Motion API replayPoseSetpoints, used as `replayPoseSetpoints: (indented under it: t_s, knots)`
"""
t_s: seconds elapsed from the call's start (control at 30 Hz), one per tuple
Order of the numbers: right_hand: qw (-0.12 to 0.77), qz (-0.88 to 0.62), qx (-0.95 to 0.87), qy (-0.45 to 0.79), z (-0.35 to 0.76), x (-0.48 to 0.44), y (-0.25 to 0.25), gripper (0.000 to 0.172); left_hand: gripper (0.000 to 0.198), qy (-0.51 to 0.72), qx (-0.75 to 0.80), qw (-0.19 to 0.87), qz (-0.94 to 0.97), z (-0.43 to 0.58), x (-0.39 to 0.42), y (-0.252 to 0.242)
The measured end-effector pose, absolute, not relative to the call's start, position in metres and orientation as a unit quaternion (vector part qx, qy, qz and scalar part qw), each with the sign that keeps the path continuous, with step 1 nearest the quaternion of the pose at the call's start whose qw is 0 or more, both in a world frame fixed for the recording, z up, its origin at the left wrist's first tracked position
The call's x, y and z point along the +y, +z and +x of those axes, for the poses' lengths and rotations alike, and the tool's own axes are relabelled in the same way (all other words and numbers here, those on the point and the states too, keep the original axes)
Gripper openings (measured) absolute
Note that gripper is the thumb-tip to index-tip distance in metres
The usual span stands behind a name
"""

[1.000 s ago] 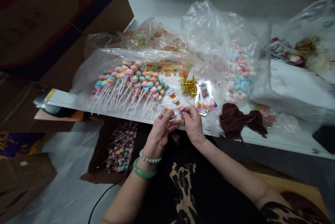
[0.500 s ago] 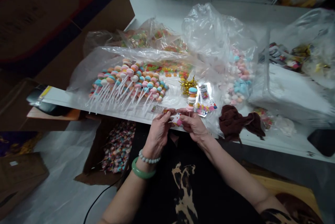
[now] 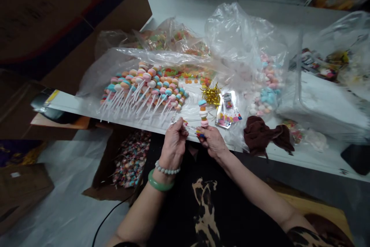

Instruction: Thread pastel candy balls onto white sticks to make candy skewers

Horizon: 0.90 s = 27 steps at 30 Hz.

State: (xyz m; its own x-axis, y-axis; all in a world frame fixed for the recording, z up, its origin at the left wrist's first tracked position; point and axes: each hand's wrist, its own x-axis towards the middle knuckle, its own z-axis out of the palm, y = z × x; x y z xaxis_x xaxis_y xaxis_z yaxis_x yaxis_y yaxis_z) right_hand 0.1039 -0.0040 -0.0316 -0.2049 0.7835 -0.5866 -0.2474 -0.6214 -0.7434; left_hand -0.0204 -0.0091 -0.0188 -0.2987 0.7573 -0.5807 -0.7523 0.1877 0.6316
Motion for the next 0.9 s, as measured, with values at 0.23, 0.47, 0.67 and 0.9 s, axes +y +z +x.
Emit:
replayPoseSetpoints:
  t_s: [0.23,0.47,0.67,0.9]
  knots:
    - [0.407,-0.567,-0.338,0.631,0.108,0.003,-0.037,0.035,0.034,0.562,0.529,0.636,0.007,-0.010,-0.019,-0.013]
    - [0.406,-0.529,-0.523,0.530,0.115,0.003,-0.033,0.020,0.007,0.494,0.500,0.712,-0.010,-0.014,-0.018,-0.018]
    - [0.427,-0.502,-0.412,0.629,0.114,0.012,-0.034,0.016,0.008,0.513,0.471,0.717,0.013,-0.018,-0.015,-0.023]
    - [0.389,-0.528,-0.442,0.611,0.110,0.010,-0.027,0.022,0.023,0.525,0.466,0.712,0.028,-0.013,-0.015,-0.023]
